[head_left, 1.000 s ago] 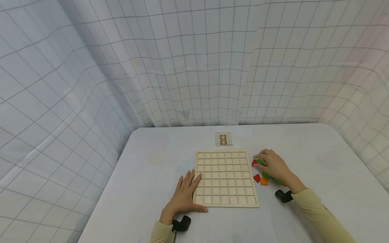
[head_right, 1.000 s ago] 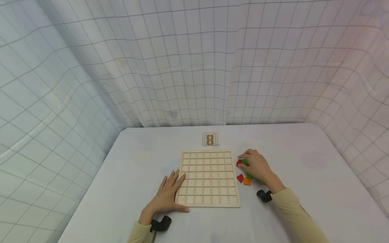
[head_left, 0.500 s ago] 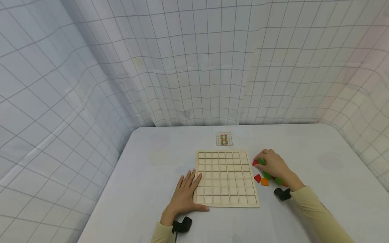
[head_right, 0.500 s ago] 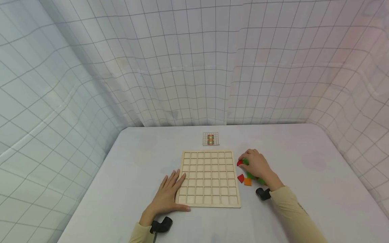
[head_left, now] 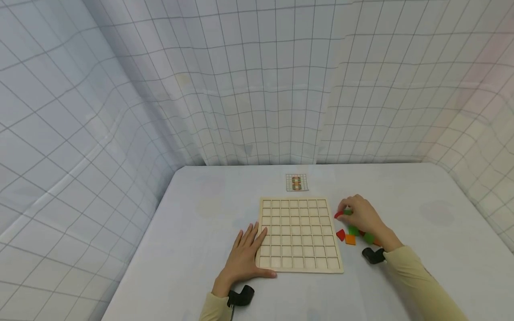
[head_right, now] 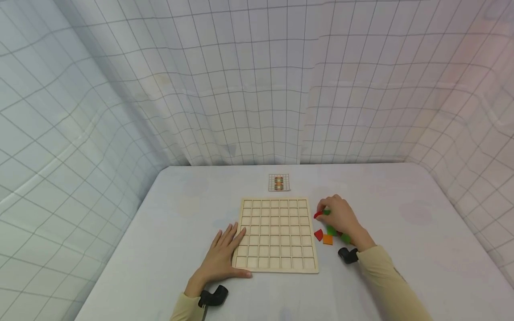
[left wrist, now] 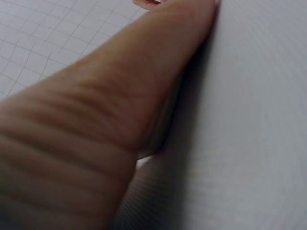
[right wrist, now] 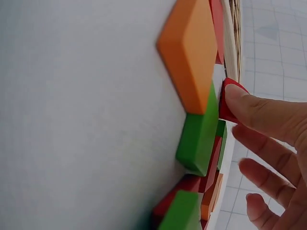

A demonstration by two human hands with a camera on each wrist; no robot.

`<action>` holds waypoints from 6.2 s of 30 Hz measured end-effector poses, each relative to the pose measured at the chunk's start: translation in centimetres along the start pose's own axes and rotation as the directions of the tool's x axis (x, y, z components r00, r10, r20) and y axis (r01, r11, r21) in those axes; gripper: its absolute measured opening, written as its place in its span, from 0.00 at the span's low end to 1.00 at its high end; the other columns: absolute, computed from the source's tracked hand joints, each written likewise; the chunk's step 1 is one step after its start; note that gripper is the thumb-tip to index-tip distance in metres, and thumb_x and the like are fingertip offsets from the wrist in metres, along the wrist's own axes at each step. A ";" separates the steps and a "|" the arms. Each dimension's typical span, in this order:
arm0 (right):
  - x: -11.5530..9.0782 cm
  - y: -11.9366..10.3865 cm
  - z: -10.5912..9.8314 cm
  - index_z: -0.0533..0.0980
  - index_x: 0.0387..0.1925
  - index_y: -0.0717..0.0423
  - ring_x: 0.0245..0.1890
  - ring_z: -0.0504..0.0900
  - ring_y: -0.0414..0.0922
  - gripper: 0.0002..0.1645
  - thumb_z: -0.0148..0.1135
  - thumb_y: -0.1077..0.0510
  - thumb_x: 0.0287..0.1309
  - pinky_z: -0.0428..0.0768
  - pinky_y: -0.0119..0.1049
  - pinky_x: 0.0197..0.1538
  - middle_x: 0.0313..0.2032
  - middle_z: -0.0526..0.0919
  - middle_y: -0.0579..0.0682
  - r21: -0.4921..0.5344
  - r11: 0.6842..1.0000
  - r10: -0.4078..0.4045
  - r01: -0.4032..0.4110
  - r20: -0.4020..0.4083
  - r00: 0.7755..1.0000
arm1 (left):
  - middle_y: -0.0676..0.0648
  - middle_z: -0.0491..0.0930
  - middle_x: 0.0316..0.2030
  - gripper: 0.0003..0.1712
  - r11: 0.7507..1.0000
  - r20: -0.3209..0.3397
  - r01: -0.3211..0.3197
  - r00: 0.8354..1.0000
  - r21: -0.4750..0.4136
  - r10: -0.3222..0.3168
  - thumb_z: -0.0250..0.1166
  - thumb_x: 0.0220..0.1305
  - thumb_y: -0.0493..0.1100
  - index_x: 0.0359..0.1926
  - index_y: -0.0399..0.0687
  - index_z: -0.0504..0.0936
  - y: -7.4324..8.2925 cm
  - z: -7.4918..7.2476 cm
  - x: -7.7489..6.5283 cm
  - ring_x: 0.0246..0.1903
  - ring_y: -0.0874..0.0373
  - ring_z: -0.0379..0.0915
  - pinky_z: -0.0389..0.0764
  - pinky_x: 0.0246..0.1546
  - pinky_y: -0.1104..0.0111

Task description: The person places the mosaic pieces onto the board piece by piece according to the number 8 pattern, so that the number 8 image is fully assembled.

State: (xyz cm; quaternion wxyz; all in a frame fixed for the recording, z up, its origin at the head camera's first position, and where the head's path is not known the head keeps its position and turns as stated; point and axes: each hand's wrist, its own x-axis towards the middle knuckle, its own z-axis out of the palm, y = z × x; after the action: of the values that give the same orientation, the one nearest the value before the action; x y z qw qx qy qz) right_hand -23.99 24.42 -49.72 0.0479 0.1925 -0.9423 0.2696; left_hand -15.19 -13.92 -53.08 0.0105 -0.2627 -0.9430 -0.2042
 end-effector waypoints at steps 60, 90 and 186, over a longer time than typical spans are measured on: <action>6.9 -9.0 7.3 0.82 0.33 0.56 0.24 0.76 0.40 0.03 0.68 0.62 0.54 0.76 0.37 0.30 0.26 0.81 0.42 0.399 0.916 -0.041 0.028 0.024 0.999 | 0.41 0.44 0.73 0.69 1.000 -0.001 0.000 1.000 -0.019 0.000 0.64 0.38 0.79 0.74 0.49 0.50 0.1 0.1 0.1 0.71 0.47 0.35 0.38 0.68 0.51; 7.6 -9.6 7.1 0.85 0.31 0.55 0.24 0.73 0.40 0.04 0.70 0.59 0.53 0.73 0.35 0.28 0.25 0.78 0.43 0.298 0.953 0.031 -0.062 0.110 0.994 | 0.41 0.44 0.73 0.69 1.000 -0.015 0.009 1.000 0.004 -0.009 0.66 0.38 0.78 0.74 0.50 0.51 0.2 0.1 0.1 0.71 0.48 0.35 0.37 0.68 0.52; 1.5 0.9 -1.3 0.77 0.33 0.62 0.24 0.76 0.49 0.12 0.70 0.60 0.51 0.72 0.36 0.26 0.27 0.81 0.54 0.153 0.938 0.333 -0.310 -0.157 0.930 | 0.42 0.42 0.73 0.69 1.000 -0.027 -0.014 1.000 -0.003 0.014 0.64 0.38 0.80 0.75 0.51 0.50 -0.1 0.4 -0.2 0.72 0.48 0.35 0.36 0.68 0.52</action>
State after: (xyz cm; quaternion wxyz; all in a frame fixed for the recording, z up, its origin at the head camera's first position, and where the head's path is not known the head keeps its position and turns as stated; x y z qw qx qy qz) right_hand -25.73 25.29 -48.80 0.0759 0.0129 -0.9339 0.3491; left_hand -15.05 -13.95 -53.48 0.0241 -0.2666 -0.9405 -0.2093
